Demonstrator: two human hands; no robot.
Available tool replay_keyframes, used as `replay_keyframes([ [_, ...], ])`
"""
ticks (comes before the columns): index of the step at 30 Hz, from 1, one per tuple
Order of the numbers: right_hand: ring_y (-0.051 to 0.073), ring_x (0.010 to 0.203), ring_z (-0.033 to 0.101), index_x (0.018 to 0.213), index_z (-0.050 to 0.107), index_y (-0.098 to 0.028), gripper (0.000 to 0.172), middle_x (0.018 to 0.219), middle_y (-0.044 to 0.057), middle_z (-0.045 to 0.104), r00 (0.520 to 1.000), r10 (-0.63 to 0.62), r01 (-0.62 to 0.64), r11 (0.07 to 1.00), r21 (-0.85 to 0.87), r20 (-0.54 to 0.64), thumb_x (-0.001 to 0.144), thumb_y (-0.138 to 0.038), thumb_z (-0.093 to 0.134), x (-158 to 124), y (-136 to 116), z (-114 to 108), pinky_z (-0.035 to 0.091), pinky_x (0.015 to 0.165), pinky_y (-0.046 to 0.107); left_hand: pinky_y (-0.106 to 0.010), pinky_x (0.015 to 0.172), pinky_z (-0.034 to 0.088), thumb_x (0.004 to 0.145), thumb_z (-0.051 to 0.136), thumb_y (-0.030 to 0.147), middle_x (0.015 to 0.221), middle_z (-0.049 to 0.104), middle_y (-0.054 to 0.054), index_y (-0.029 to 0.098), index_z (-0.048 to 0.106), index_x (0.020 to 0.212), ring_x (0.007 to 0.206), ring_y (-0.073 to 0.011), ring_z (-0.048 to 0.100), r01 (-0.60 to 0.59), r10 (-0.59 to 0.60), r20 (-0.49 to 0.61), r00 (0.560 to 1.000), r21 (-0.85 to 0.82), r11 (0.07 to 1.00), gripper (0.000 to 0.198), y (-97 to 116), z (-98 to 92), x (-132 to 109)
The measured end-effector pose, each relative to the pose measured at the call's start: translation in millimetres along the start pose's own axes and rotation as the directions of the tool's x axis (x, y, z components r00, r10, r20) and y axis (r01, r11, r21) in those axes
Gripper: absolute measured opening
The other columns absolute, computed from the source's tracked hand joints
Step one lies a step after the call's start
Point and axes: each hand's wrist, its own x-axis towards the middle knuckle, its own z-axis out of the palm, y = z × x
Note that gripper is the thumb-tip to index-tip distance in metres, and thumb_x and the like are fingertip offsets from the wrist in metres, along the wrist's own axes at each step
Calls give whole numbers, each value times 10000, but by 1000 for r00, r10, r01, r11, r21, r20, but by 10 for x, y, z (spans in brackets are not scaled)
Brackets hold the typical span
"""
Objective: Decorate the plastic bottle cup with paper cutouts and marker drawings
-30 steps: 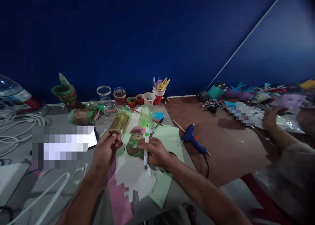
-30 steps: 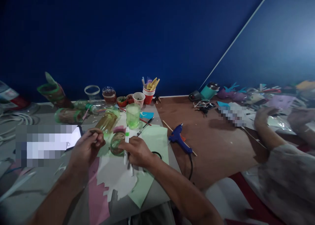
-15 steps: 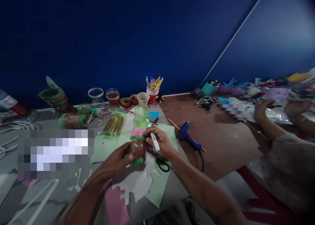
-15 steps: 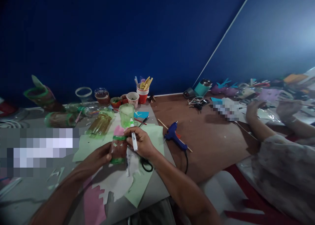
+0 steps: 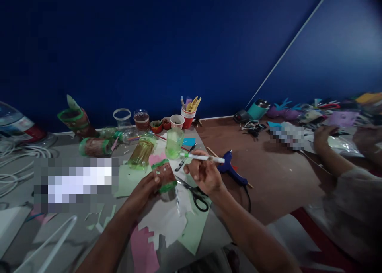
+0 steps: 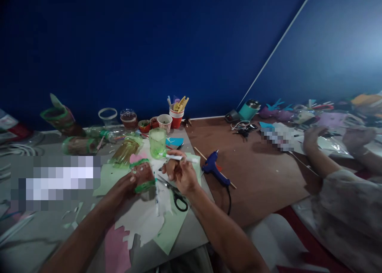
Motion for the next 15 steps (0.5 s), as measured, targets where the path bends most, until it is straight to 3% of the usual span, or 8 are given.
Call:
replay_keyframes([
  [3, 106, 383, 380, 1014, 605, -184, 560, 398, -66, 467, 997, 72, -72, 997, 13, 18, 767, -679, 514, -75, 85, 55, 419, 508, 276, -208, 584, 407, 768, 642, 463, 1066, 664, -78, 228, 527, 1269, 784, -157, 605, -12, 12, -10, 1000, -37, 999, 566, 0, -2, 18],
  [7, 130, 435, 489, 1049, 598, -191, 558, 544, -8, 592, 990, 135, -132, 989, 67, -43, 775, -669, 511, -103, 156, 61, 317, 378, 221, -226, 590, 427, 731, 685, 451, 996, 666, -71, 206, 577, 1198, 741, -149, 588, 7, -11, -44, 999, -110, 994, 538, 1, 7, 36],
  [9, 140, 487, 533, 1029, 606, -201, 481, 608, 7, 624, 992, 122, -119, 990, 78, -31, 783, -611, 556, -94, 153, 52, 386, 428, 238, -230, 582, 422, 732, 683, 456, 979, 662, -74, 189, 591, 1180, 724, -145, 575, -6, 1, -42, 999, -125, 992, 529, 4, 13, 37],
  [11, 150, 592, 581, 938, 629, -209, 359, 699, 18, 646, 996, 85, -85, 994, 73, -4, 759, -520, 643, -87, 136, 56, 467, 575, 282, -229, 577, 416, 753, 663, 457, 1011, 653, -79, 192, 580, 1203, 734, -144, 570, -19, 16, -18, 1000, -130, 991, 528, 6, 17, 34],
  [13, 151, 684, 596, 821, 648, -204, 265, 778, 18, 632, 998, 55, -56, 996, 67, 20, 713, -436, 716, -88, 124, 75, 477, 690, 303, -223, 584, 415, 780, 641, 442, 1065, 642, -77, 211, 557, 1237, 760, -142, 572, -23, 24, 6, 1000, -133, 991, 518, 4, 16, 32],
  [15, 141, 692, 577, 753, 663, -196, 228, 779, 14, 598, 998, 39, -41, 998, 42, 41, 709, -410, 725, -96, 128, 93, 467, 697, 292, -218, 588, 417, 791, 633, 429, 1098, 637, -79, 221, 549, 1248, 782, -144, 578, -19, 21, 14, 1000, -138, 990, 509, -1, 12, 35],
])
